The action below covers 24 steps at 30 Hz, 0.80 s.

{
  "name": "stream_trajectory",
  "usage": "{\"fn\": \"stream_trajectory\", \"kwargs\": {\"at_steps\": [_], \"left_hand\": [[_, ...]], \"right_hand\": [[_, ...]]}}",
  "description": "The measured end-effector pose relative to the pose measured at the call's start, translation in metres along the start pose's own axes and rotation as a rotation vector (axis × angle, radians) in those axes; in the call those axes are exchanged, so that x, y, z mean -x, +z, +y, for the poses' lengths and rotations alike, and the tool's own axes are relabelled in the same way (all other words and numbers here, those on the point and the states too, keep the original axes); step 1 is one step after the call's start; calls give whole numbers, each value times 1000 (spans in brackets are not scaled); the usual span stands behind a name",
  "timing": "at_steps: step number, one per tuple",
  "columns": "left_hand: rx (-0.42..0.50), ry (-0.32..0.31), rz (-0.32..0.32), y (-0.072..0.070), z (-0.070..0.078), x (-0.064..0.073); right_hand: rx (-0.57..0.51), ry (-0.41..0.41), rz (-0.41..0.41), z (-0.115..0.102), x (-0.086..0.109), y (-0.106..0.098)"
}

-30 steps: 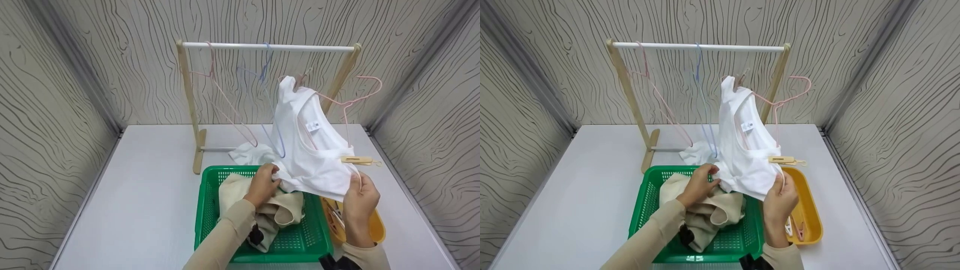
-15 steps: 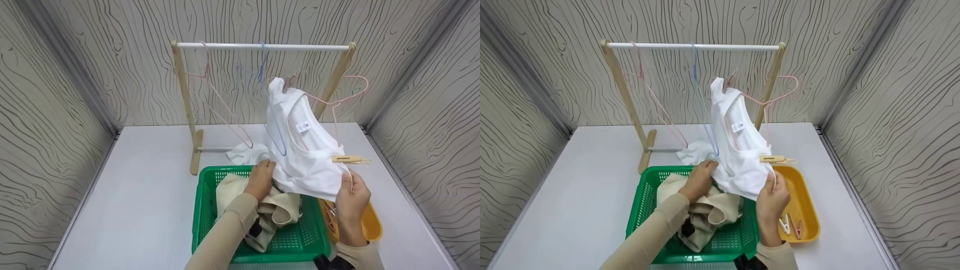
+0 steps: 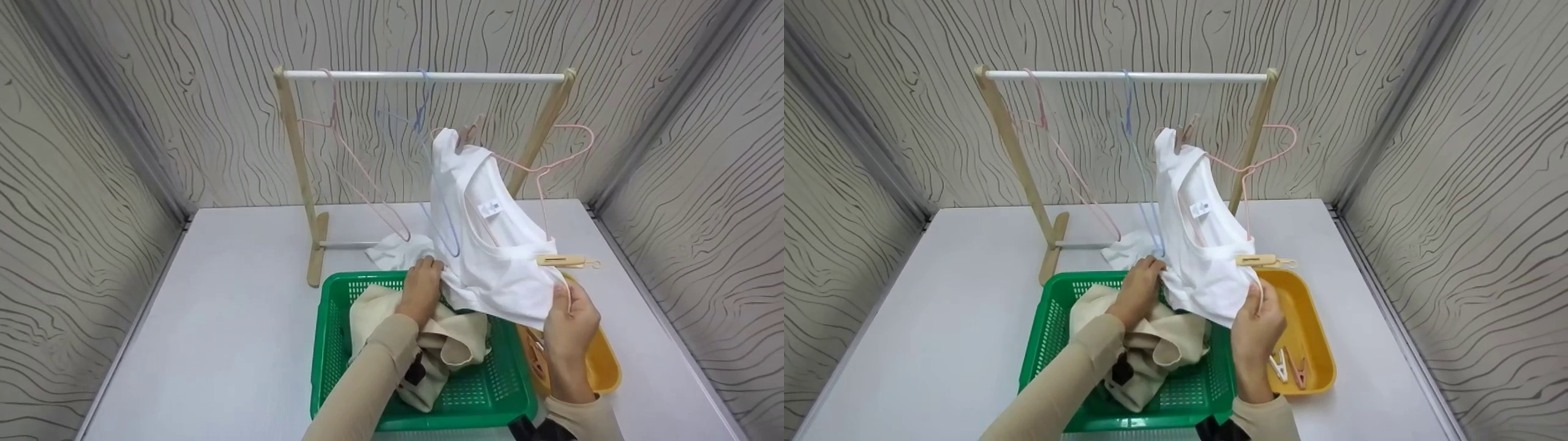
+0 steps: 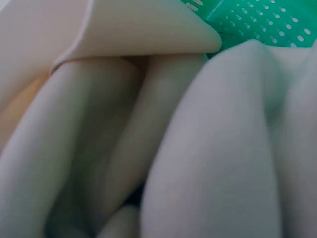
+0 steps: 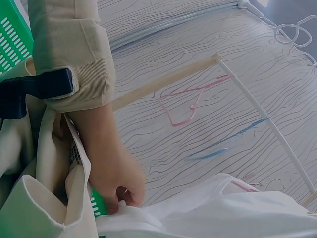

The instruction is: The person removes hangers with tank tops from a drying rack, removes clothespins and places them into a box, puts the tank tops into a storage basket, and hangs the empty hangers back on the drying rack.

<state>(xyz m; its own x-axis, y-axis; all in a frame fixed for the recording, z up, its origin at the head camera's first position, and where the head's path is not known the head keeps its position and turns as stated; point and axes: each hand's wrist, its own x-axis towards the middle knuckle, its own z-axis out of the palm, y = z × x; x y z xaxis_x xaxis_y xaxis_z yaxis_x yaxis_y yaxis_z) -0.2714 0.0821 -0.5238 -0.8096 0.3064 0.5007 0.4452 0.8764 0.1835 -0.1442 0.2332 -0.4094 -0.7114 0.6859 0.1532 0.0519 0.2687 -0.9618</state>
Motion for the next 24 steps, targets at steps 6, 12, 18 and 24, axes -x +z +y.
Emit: {"fn": "stream_trajectory", "kwargs": {"at_steps": [6, 12, 18, 24], "left_hand": [[249, -96, 23, -12, -5, -4], [511, -223, 79, -30, -6, -10], [628, -253, 183, -49, -4, -9], [623, -135, 234, -65, 2, 5]], "right_hand": [[-48, -1, 6, 1, -2, 0], [-72, -12, 13, 5, -3, 0], [-70, -3, -12, 8, -4, -3], [14, 18, -18, 17, -5, -8]]}}
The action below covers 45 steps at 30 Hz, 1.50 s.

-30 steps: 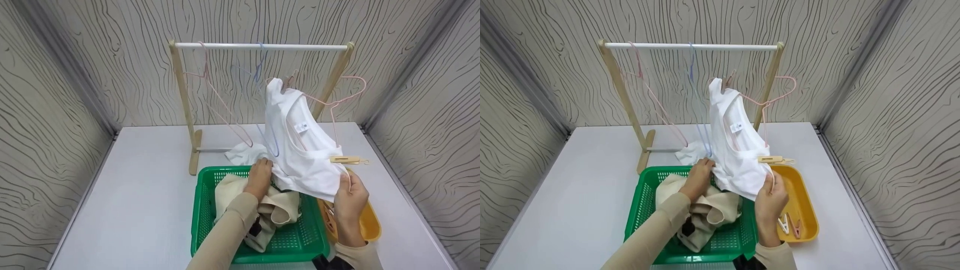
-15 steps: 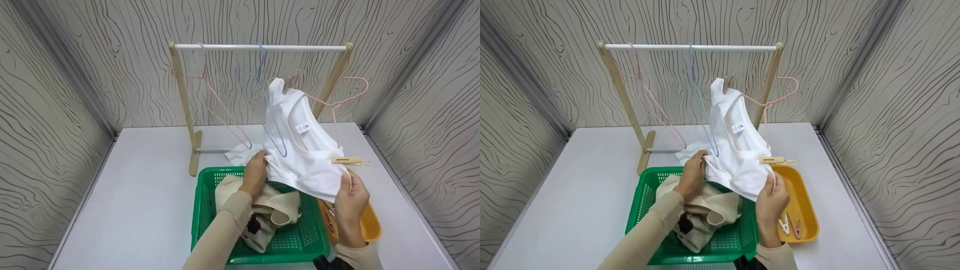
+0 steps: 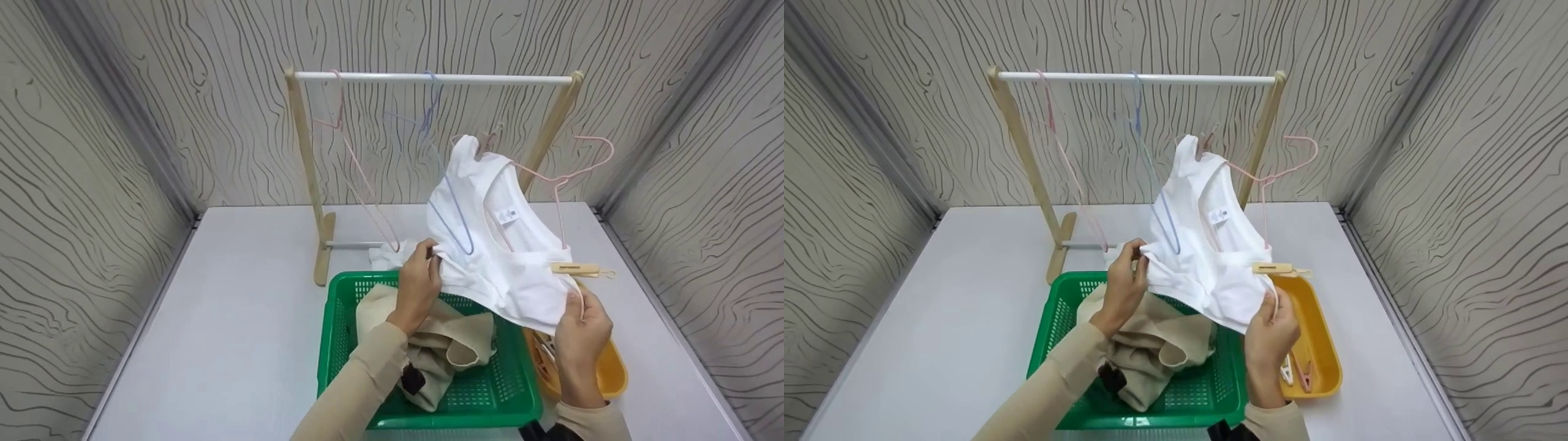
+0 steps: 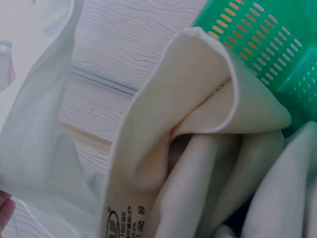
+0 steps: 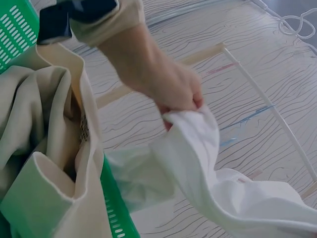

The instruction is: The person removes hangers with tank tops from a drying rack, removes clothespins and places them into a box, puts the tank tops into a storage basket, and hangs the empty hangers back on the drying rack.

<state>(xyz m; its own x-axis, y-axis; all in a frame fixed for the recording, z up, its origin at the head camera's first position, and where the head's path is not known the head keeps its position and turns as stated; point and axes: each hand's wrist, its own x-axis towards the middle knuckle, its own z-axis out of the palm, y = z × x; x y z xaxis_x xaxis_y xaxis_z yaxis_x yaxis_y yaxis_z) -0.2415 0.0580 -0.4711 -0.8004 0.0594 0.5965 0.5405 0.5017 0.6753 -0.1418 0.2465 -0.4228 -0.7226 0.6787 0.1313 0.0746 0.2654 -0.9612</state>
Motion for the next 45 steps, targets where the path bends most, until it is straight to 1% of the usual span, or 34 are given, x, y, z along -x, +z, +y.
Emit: {"fn": "stream_trajectory", "kwargs": {"at_steps": [2, 4, 6, 8, 12, 15, 16, 18, 20, 21, 23, 25, 26, 27, 30, 31, 32, 33, 35, 38, 40, 43, 45], "left_hand": [[-6, 41, -33, -3, 2, 6], [-18, 57, -93, -5, 3, 11], [-46, 55, -172, -6, 2, 15], [-87, 37, -252, -5, 0, 19], [-144, 31, -371, -2, -6, 26], [-166, 55, -456, -1, -10, 31], [-172, 76, -485, -1, -11, 32], [-172, 103, -547, -2, -13, 33], [-164, 131, -585, -4, -15, 32], [-154, 135, -595, -5, -16, 31], [-141, 131, -586, -7, -20, 28], [-157, 127, -534, -9, -25, 24], [-184, 131, -496, -10, -28, 22], [-221, 148, -454, -10, -32, 20], [-378, 220, -336, -8, -43, 16], [-433, 245, -309, -7, -47, 14], [-481, 263, -295, -6, -49, 13], [-518, 275, -294, -4, -52, 12], [-565, 259, -327, -3, -55, 10], [-590, 191, -411, 1, -56, 7], [-613, 155, -450, 3, -56, 5], [-664, 137, -465, 7, -56, 2], [-689, 134, -451, 10, -56, 2]], "right_hand": [[31, 5, 5, 4, -1, 0], [59, 5, 10, 9, -1, 0], [87, 2, 19, 12, -2, 1], [101, -2, 29, 14, -2, 2], [121, -14, 53, 15, -3, 4], [139, -41, 65, 16, -3, 4], [145, -48, 68, 16, -3, 4], [159, -58, 71, 17, -3, 4], [159, -55, 66, 17, -3, 4], [161, -52, 65, 17, -3, 4], [160, -46, 60, 17, -3, 4], [157, -40, 55, 16, -3, 4], [156, -37, 53, 16, -3, 4], [154, -33, 50, 16, -3, 4], [151, -27, 45, 16, -2, 3], [149, -26, 45, 16, -3, 3], [149, -26, 45, 16, -2, 3], [149, -27, 46, 16, -2, 3], [150, -30, 45, 16, -2, 2], [152, -37, 49, 16, -1, 2], [150, -41, 53, 16, -1, 1], [138, -59, 74, 16, 0, 2], [131, -74, 86, 16, 0, 4]]}}
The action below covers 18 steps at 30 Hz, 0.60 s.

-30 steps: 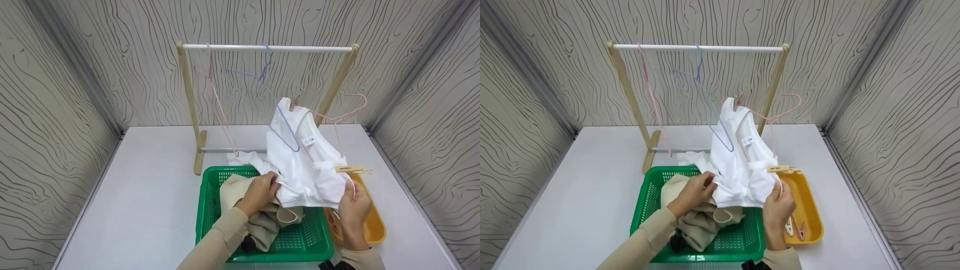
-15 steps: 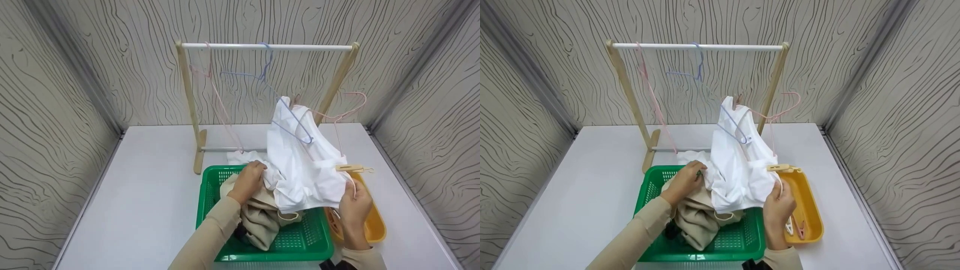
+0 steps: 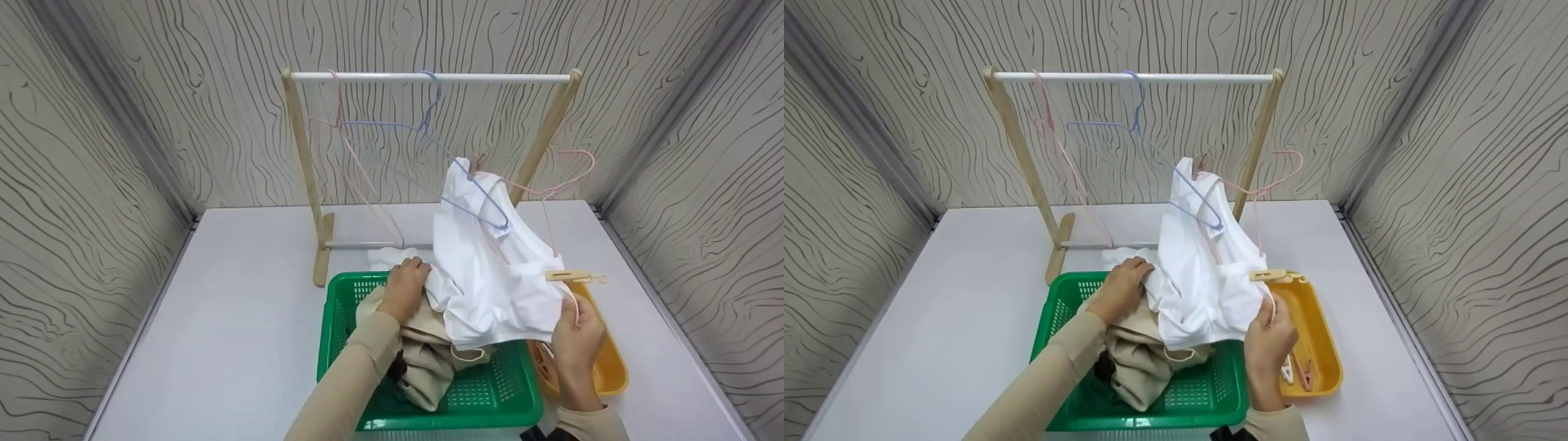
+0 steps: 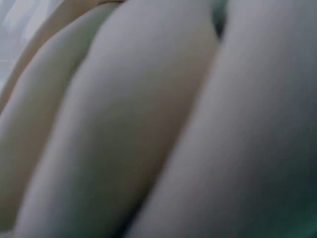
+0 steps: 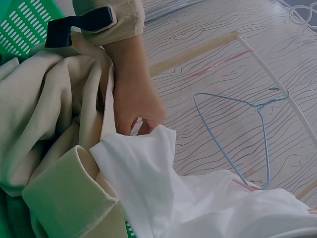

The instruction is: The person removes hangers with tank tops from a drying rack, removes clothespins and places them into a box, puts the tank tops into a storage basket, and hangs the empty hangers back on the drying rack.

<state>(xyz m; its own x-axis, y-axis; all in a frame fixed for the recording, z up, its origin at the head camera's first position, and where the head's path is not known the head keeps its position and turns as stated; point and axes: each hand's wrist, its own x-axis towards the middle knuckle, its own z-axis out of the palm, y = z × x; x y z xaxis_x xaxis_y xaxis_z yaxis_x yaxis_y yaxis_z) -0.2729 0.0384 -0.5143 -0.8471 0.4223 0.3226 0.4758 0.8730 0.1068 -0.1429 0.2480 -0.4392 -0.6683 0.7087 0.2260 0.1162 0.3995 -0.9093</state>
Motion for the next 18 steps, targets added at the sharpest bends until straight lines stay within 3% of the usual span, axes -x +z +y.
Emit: {"fn": "stream_trajectory", "kwargs": {"at_steps": [4, 10, 18], "left_hand": [[-19, -37, 26, 3, 0, -3], [24, -86, 68, 0, -4, -6], [110, -96, 334, -8, -10, 1]], "right_hand": [[-10, -3, -7, 0, 1, 1], [-9, 45, -56, 2, 1, -3], [-7, 14, -47, 8, 1, -4]]}}
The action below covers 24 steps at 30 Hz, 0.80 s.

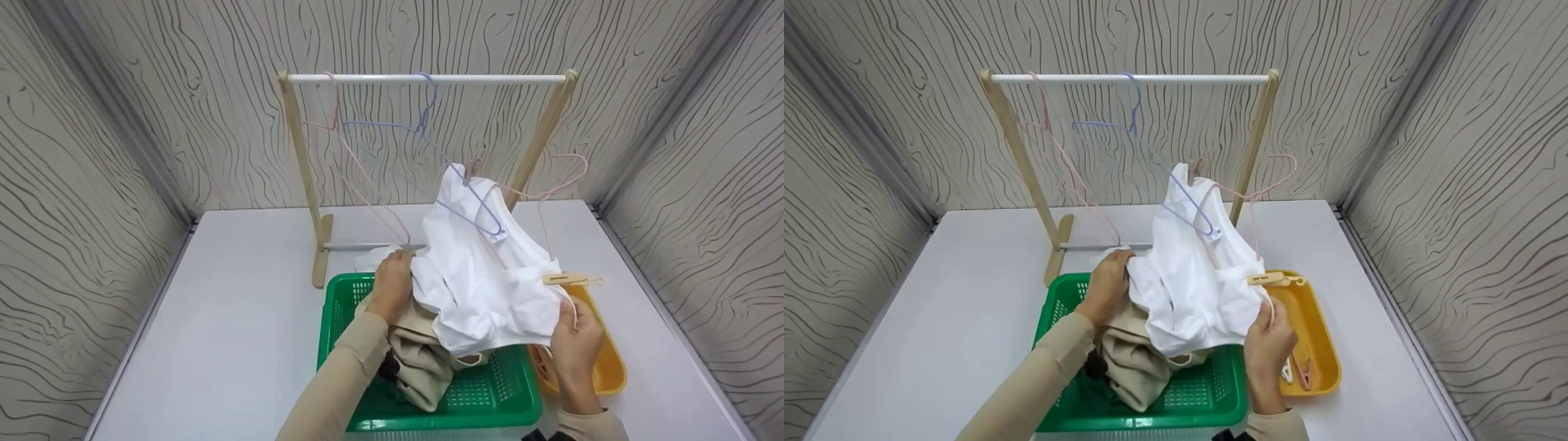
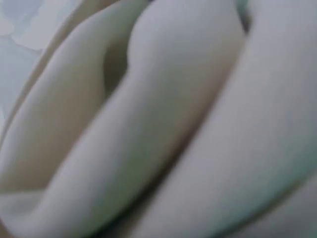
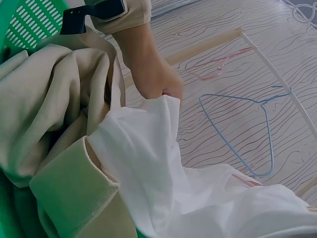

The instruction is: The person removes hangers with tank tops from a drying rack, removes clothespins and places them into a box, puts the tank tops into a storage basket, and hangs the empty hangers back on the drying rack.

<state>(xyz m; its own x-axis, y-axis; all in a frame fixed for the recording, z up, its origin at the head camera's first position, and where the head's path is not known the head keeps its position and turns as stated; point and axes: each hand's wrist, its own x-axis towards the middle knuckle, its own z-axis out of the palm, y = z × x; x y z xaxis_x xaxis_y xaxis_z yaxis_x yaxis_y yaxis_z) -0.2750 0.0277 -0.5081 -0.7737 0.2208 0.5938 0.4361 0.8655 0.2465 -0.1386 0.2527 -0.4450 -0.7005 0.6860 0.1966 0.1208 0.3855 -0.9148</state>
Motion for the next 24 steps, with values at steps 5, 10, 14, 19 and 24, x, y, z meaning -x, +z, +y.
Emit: {"fn": "stream_trajectory", "kwargs": {"at_steps": [5, 10, 14, 19, 24], "left_hand": [[71, -30, 120, -5, -1, -1], [170, -87, 211, -16, 1, -3], [251, -92, 242, -28, 2, -2], [309, -102, 233, -40, 3, 2], [370, -50, 257, -58, 7, -1]], "right_hand": [[29, 8, -15, 2, -1, -1], [43, -4, 0, 2, -1, -2], [44, -14, -1, 2, -1, -2], [55, 5, -30, 3, -1, -4], [62, 19, -49, 4, -2, -6]]}}
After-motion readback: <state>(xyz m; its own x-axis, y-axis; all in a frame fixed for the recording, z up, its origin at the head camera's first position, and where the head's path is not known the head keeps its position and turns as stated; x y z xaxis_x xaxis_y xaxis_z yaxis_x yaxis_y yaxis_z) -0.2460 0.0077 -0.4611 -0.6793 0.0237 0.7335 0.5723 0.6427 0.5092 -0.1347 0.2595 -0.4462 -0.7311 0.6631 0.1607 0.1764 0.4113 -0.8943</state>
